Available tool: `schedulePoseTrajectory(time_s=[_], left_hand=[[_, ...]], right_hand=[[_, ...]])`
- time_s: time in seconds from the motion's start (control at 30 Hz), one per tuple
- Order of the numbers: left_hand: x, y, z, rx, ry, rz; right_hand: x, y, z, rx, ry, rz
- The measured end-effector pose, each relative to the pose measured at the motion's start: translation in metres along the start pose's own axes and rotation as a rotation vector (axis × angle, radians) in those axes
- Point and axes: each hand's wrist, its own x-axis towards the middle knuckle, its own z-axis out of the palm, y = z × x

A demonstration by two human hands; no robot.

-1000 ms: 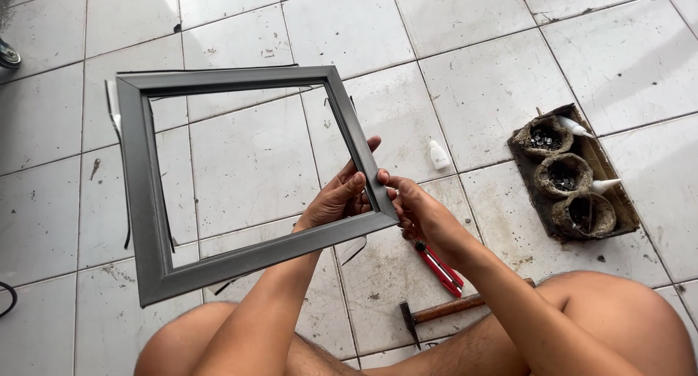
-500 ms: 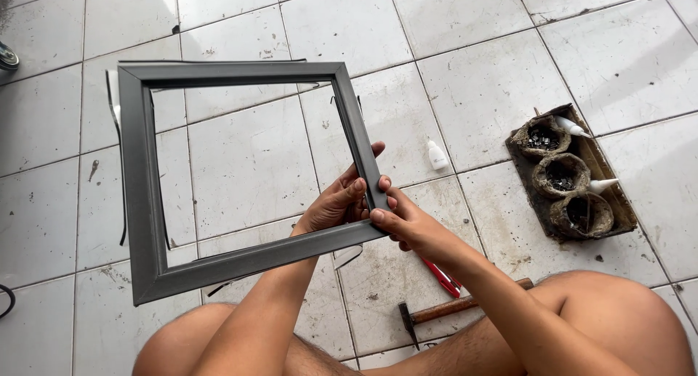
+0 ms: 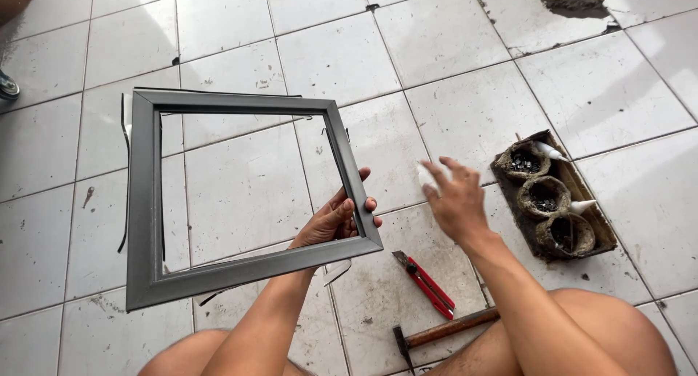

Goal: Assembling a black picture frame by gluing corners and removing protective film.

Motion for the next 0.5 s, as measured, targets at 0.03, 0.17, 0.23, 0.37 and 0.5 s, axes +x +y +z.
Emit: schedulePoseTrajectory(time_s=[0.03,0.17,0.23,0.37,0.5], left_hand=[[0.000,0.000,0.000,0.000,-0.003,-0.002],[-0.003,0.002,-0.004,-0.006,-0.023,-0.011],[-0.005,0.002,-0.005,-0.012,-0.024,-0.005],[-0.008,0.007,-0.009,-0.034,-0.042,0.028],[-0.008,0.012,-0.012,-0.015,-0.055,0.026]], right_hand=[[-0.005,-0.002,0.002,-0.002,0.002,0.002],[-0.015,-0.004,0.011,-0.122,-0.230,-0.007],[-0.017,0.001,0.015,-0.145,-0.218,-0.008],[-0.023,-0.002,0.010,0.114,-0.150,0.153],[-0.024,-0.030,-0.016,1.073,-0.310,0.541]])
